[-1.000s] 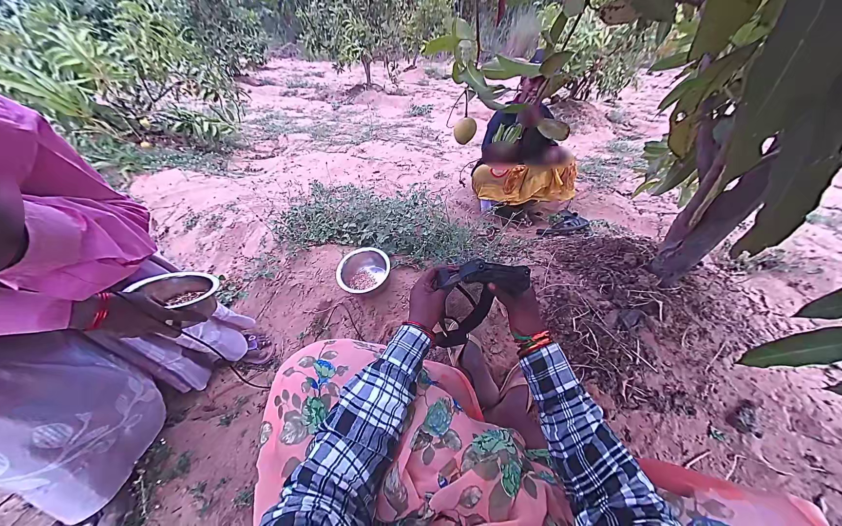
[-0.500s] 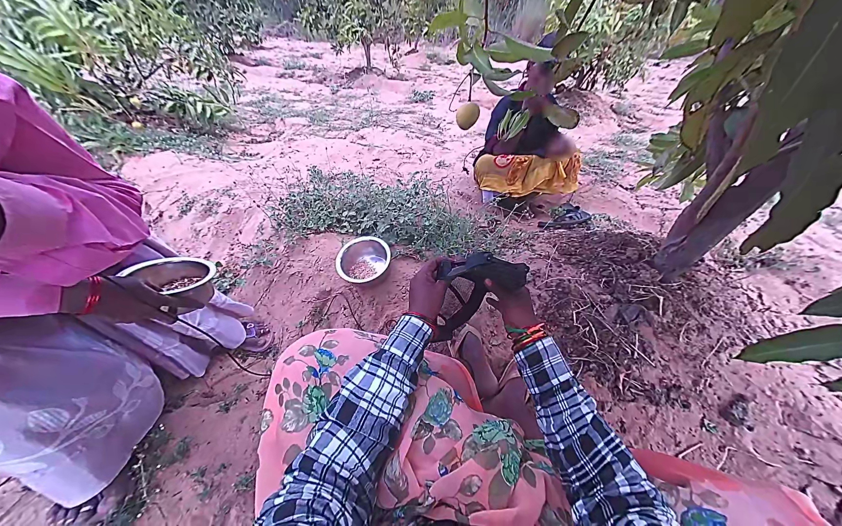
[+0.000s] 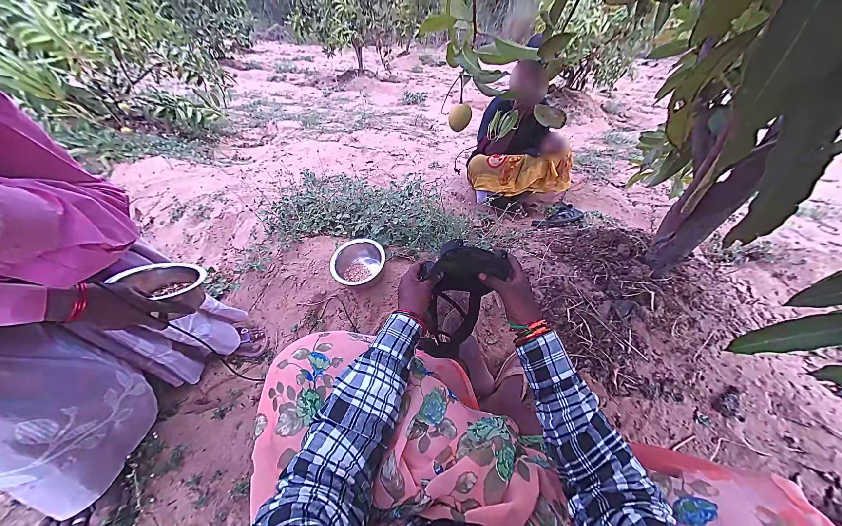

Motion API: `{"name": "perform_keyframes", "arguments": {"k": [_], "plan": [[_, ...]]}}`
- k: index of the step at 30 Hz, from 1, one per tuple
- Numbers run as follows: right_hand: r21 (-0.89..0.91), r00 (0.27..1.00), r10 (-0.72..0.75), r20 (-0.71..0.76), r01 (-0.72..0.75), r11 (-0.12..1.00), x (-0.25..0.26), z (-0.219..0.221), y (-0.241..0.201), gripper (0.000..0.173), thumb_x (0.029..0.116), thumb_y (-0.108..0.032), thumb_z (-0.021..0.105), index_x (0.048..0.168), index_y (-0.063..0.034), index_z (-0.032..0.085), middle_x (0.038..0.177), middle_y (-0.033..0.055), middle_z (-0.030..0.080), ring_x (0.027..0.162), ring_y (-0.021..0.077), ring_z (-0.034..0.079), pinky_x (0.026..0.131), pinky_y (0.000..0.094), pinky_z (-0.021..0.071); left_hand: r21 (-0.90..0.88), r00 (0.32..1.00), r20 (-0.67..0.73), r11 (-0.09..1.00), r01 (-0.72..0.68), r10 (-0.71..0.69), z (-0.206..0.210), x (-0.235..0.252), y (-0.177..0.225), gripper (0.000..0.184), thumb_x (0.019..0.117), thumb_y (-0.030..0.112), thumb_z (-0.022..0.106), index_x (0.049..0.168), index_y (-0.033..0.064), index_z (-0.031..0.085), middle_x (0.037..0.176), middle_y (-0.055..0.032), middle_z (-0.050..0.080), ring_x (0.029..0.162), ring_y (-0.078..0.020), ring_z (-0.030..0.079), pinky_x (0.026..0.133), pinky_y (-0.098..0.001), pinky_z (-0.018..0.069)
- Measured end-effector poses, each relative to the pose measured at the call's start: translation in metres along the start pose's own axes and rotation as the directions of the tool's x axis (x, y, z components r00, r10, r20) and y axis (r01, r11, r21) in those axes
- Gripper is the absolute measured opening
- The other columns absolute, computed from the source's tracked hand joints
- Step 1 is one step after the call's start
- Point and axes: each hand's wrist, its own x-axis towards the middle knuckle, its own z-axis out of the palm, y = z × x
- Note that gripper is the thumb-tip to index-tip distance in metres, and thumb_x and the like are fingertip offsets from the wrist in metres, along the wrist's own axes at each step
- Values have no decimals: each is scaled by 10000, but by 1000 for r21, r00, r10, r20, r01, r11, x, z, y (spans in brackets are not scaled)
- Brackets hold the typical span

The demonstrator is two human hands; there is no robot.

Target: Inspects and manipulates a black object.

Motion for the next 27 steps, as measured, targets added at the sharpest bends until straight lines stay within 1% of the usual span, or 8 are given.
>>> {"name": "perform_keyframes", "arguments": {"k": [3, 6, 8, 10, 14, 17, 22, 27], "plan": [[-26, 996, -55, 64, 57, 998, 1, -7, -12, 670, 874, -3, 717, 1496, -72, 478, 1409, 163, 577, 1219, 202, 611, 1007, 369, 533, 9, 1000, 9, 1000, 5, -5, 0, 3, -5, 358, 972, 101, 707, 1300, -21, 631, 1229, -210, 691, 1164, -294, 662, 1061, -509, 490], [-40, 988, -115, 103, 120, 992, 2, -13, -17, 590, 914, -65, 673, 1478, -63, 498, 1395, 109, 604, 1241, 175, 597, 1024, 354, 521, -3, 1000, 13, 1000, 17, -17, 1, 1, -3, 348, 969, 99, 710, 1289, -16, 634, 1223, -203, 694, 1152, -285, 664, 1048, -507, 496], [-72, 984, -144, 109, 152, 986, 2, -14, -20, 524, 954, -108, 661, 1457, -51, 529, 1384, 105, 624, 1253, 174, 599, 1045, 358, 513, 5, 1000, 11, 1000, 25, -25, 2, 0, -2, 345, 965, 93, 712, 1285, -13, 636, 1217, -198, 696, 1146, -285, 666, 1043, -510, 499], [-136, 983, -157, 97, 170, 976, 1, -14, -22, 454, 979, -137, 665, 1414, -41, 575, 1355, 107, 648, 1221, 161, 624, 1028, 349, 527, 18, 1000, 14, 1000, 21, -21, 2, 0, -2, 356, 966, 95, 711, 1293, -21, 632, 1223, -202, 695, 1153, -289, 665, 1048, -511, 498], [-227, 982, -175, 70, 186, 956, 0, -12, -21, 367, 983, -167, 690, 1328, -48, 652, 1333, 94, 664, 1200, 145, 632, 1022, 353, 526, -20, 1000, 21, 1000, 14, -13, 4, -2, -3, 331, 958, 81, 716, 1267, -14, 642, 1208, -189, 701, 1131, -273, 674, 1036, -501, 511], [-290, 983, -175, 46, 181, 940, -1, -11, -21, 336, 977, -217, 717, 1287, -89, 696, 1300, 101, 672, 1158, 179, 642, 997, 404, 523, -30, 999, 21, 999, 40, -40, 5, -5, 1, 329, 955, 75, 719, 1265, -10, 649, 1213, -184, 700, 1131, -262, 671, 1035, -486, 507], [-322, 984, -172, 42, 176, 930, -2, -10, -21, 335, 978, -241, 717, 1274, -85, 701, 1285, 101, 681, 1151, 174, 647, 998, 409, 521, -1, 998, 29, 999, 54, -54, 4, -11, 10, 323, 965, 63, 706, 1272, -14, 640, 1223, -189, 692, 1136, -265, 667, 1034, -476, 507], [-366, 982, -183, 46, 187, 912, -1, -12, -19, 313, 985, -248, 709, 1258, -94, 712, 1292, 106, 676, 1150, 189, 647, 992, 413, 519, 71, 997, 48, 996, 61, -64, 4, -8, 8, 348, 966, 112, 722, 1285, -2, 642, 1246, -195, 688, 1175, -291, 657, 1061, -517, 486]]}}
